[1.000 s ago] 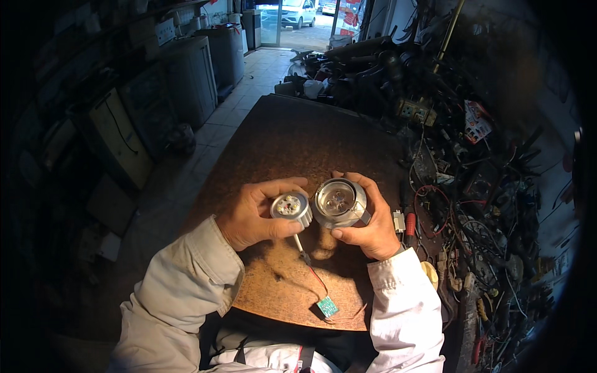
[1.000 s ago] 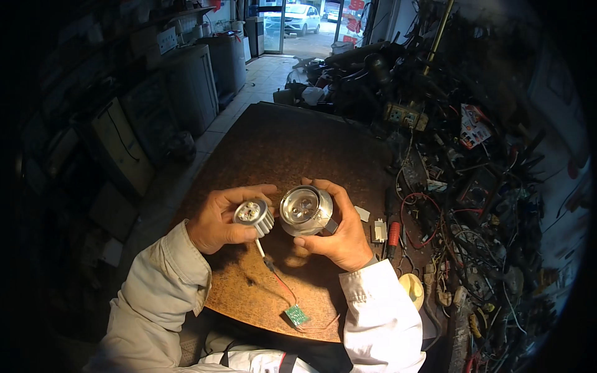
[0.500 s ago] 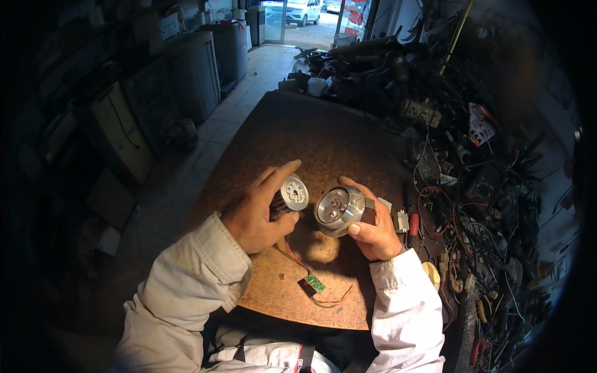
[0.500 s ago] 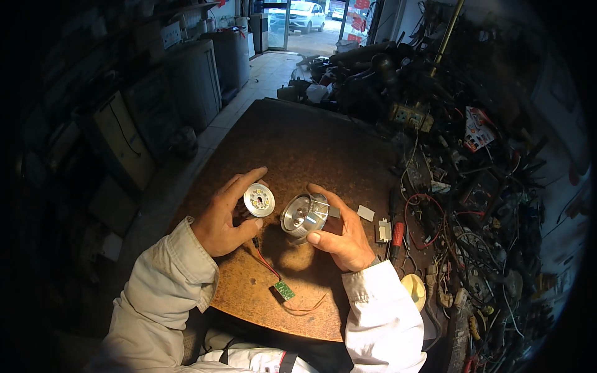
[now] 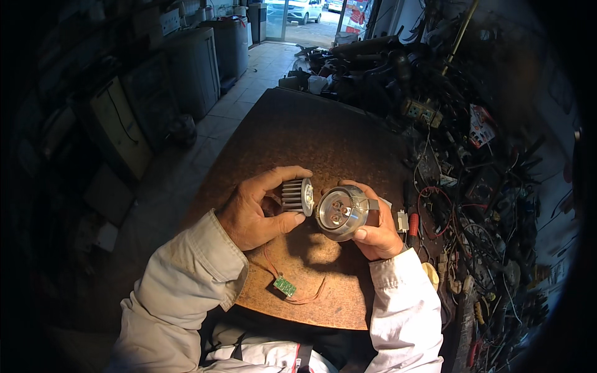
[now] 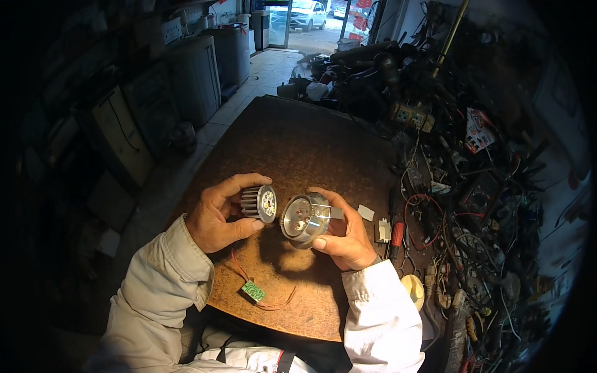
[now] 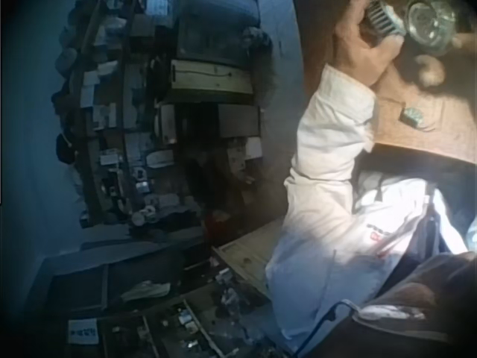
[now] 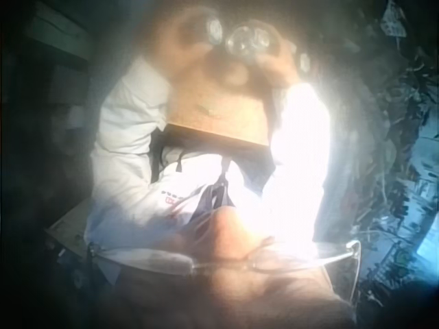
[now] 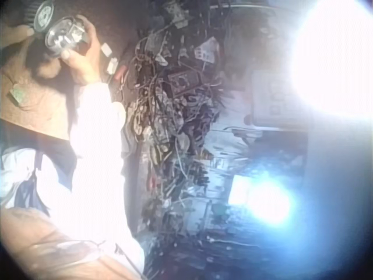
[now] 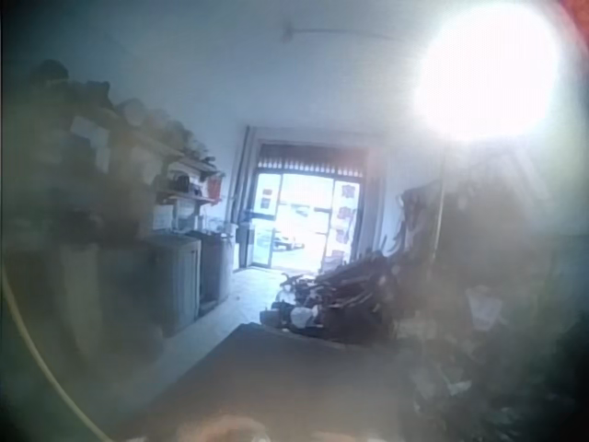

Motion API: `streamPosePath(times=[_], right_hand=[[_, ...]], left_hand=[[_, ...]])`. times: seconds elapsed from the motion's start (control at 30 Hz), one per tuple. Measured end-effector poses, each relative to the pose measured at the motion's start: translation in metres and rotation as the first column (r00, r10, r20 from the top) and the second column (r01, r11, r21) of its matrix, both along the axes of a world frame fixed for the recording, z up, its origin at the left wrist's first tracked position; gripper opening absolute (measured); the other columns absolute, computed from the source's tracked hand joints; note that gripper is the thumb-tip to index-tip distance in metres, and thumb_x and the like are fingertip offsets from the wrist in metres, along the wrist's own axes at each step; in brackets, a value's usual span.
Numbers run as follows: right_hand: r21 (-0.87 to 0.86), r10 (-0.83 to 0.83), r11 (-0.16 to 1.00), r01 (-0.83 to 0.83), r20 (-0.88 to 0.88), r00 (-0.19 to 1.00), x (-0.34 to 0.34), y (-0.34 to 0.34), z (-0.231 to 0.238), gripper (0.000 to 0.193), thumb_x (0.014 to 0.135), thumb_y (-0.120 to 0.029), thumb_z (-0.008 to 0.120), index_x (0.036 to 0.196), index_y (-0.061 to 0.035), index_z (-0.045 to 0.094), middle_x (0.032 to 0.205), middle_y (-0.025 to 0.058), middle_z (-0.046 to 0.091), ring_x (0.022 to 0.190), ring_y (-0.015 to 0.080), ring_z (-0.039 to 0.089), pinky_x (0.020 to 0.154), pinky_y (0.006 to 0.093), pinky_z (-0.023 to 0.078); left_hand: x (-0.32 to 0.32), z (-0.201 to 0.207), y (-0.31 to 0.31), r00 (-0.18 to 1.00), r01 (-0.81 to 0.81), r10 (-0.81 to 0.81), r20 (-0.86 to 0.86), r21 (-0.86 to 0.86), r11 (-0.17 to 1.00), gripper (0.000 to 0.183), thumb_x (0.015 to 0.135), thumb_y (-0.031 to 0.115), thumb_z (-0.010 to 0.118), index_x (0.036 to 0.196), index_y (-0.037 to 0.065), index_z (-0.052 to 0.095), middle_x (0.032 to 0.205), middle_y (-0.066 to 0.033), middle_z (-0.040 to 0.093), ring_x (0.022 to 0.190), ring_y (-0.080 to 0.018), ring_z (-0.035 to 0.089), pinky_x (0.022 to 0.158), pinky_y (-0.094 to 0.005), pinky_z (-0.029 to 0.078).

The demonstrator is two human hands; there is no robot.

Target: The person assembles a small electronic device by connecting a green circuit board to wires, attaching a cylindrical metal component, and testing the assembly by connecting a power source. The person then secures the components together and inspects the final assembly.

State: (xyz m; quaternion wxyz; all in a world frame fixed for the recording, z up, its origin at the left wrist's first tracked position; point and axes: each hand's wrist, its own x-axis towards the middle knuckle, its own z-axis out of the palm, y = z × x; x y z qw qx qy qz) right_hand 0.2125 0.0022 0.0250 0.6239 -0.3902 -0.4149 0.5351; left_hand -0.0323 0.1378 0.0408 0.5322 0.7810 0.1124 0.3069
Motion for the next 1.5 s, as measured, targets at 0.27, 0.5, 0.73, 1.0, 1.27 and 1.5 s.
streamPosePath(times=[0.27, 0.5, 0.73, 1.0, 1.27, 1.5], right_hand=[[0.033, -0.01, 0.999, 0.009, 0.019, 1.0, -0.001, 0.001, 0.001, 0.106, 0.07, -0.023, 0.096, 0.158, 0.0033, 0.043, 0.141, 0.0197, 0.061, 0.132, 0.0307, 0.064, 0.118, 0.046, 0.048], [-0.01, -0.024, 1.0, 0.024, 0.041, 0.999, -0.003, 0.001, 0.002, 0.108, 0.07, -0.028, 0.097, 0.159, 0.0022, 0.044, 0.142, 0.021, 0.062, 0.132, 0.0317, 0.064, 0.119, 0.0487, 0.047], [-0.014, -0.046, 0.999, 0.047, 0.082, 0.996, -0.006, 0.001, 0.002, 0.107, 0.069, -0.029, 0.094, 0.158, 0.004, 0.045, 0.139, 0.0197, 0.064, 0.129, 0.0314, 0.065, 0.114, 0.0482, 0.052], [-0.04, 0.004, 0.999, 0.001, 0.117, 0.993, -0.006, 0.001, 0.0, 0.106, 0.072, -0.031, 0.096, 0.159, 0.003, 0.046, 0.143, 0.0214, 0.062, 0.133, 0.0337, 0.062, 0.119, 0.051, 0.046], [-0.043, -0.016, 0.999, 0.022, 0.154, 0.988, -0.008, 0.003, -0.001, 0.107, 0.073, -0.03, 0.097, 0.158, 0.0058, 0.044, 0.143, 0.0265, 0.061, 0.135, 0.0394, 0.061, 0.118, 0.0524, 0.047], [-0.085, -0.052, 0.994, 0.071, 0.202, 0.978, -0.012, 0.005, 0.0, 0.111, 0.068, -0.033, 0.099, 0.156, 0.0081, 0.045, 0.141, 0.0232, 0.062, 0.13, 0.0337, 0.064, 0.115, 0.0495, 0.05]], left_hand=[[0.006, -0.003, -0.004, 0.996, 0.054, -0.044, 0.078, -0.132, 0.99, 0.07, 0.096, 0.015, 0.082, 0.156, 0.003, 0.047, 0.12, -0.0083, 0.07, 0.107, -0.0164, 0.072, 0.095, -0.033, 0.062], [0.002, -0.003, 0.001, 0.99, 0.14, -0.141, 0.02, -0.309, 0.941, 0.061, 0.103, 0.027, 0.074, 0.149, -0.002, 0.046, 0.115, -0.0119, 0.07, 0.1, -0.0176, 0.073, 0.085, -0.0321, 0.064], [0.003, 0.005, -0.009, 0.989, 0.138, -0.149, -0.007, -0.34, 0.93, 0.051, 0.107, 0.027, 0.069, 0.146, -0.003, 0.054, 0.115, -0.014, 0.072, 0.096, -0.0138, 0.07, 0.079, -0.0288, 0.061], [0.002, 0.004, -0.003, 0.986, 0.104, -0.137, -0.094, -0.29, 0.951, 0.053, 0.106, 0.025, 0.066, 0.148, -0.005, 0.054, 0.117, -0.0155, 0.072, 0.089, -0.0136, 0.071, 0.072, -0.0263, 0.063], [0.007, -0.007, -0.004, 0.991, 0.086, -0.112, -0.071, -0.306, 0.948, 0.055, 0.106, 0.03, 0.068, 0.148, -0.004, 0.055, 0.119, -0.017, 0.072, 0.093, -0.016, 0.074, 0.076, -0.0283, 0.065], [0.006, 0.001, -0.006, 0.986, 0.042, -0.083, -0.143, -0.269, 0.962, 0.056, 0.106, 0.03, 0.068, 0.148, -0.004, 0.054, 0.116, -0.019, 0.072, 0.091, -0.0163, 0.074, 0.077, -0.0287, 0.065]])
